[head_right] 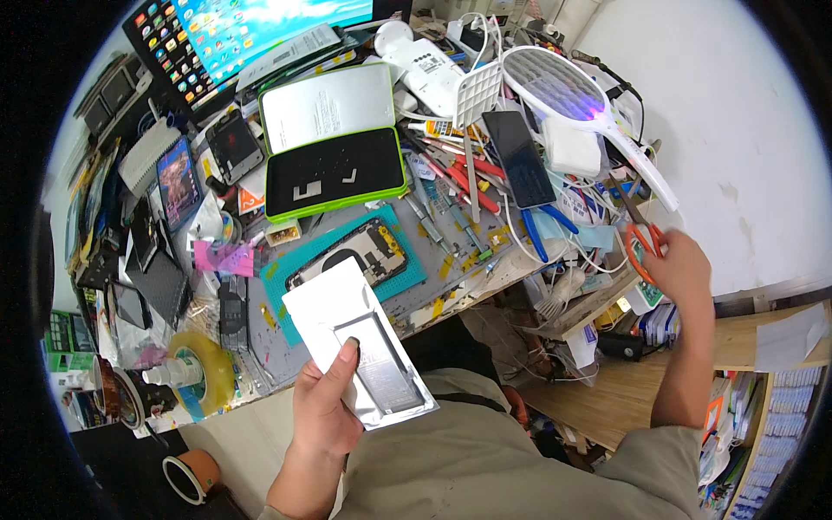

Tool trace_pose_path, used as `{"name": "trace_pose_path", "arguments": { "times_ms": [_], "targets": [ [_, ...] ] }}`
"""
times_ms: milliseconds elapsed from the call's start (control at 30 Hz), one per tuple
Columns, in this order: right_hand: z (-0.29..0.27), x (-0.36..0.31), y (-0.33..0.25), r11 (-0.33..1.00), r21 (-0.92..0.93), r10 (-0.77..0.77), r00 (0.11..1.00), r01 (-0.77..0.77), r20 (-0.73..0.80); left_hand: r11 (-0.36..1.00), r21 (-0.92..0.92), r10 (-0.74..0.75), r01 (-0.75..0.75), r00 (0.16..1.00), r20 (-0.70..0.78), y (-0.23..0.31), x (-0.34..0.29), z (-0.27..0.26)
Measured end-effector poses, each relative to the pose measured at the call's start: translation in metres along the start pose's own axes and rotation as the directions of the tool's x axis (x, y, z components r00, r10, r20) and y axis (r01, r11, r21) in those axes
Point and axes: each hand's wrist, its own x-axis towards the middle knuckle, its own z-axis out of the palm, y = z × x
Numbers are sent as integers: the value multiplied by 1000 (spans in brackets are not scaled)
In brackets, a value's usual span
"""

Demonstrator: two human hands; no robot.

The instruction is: The person removes a new phone battery from its packaging, peels off protective films, and applies pink adhesive strips to the battery. They then place the battery into the phone chassis and press it into place.

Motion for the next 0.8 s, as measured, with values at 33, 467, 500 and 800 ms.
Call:
{"name": "trace_pose_path", "arguments": {
  "times_ms": [33,467,500,800],
  "targets": [
    [-8,-13,25,983,184,-11,994,-9,108,1000,3,-11,11,1000,21,2,-1,1],
    [17,-95,-33,210,868,-800,431,-450,417,878,476,-133,54,982,133,19,-10,-6],
    [15,-91,-42,281,858,-839,324,-430,437,860,508,-136,51,982,131,21,-11,-5],
    [14,-65,-118,282,932,-943,-114,226,313,823,565,-115,50,990,81,13,-27,-24]
  ]
}}
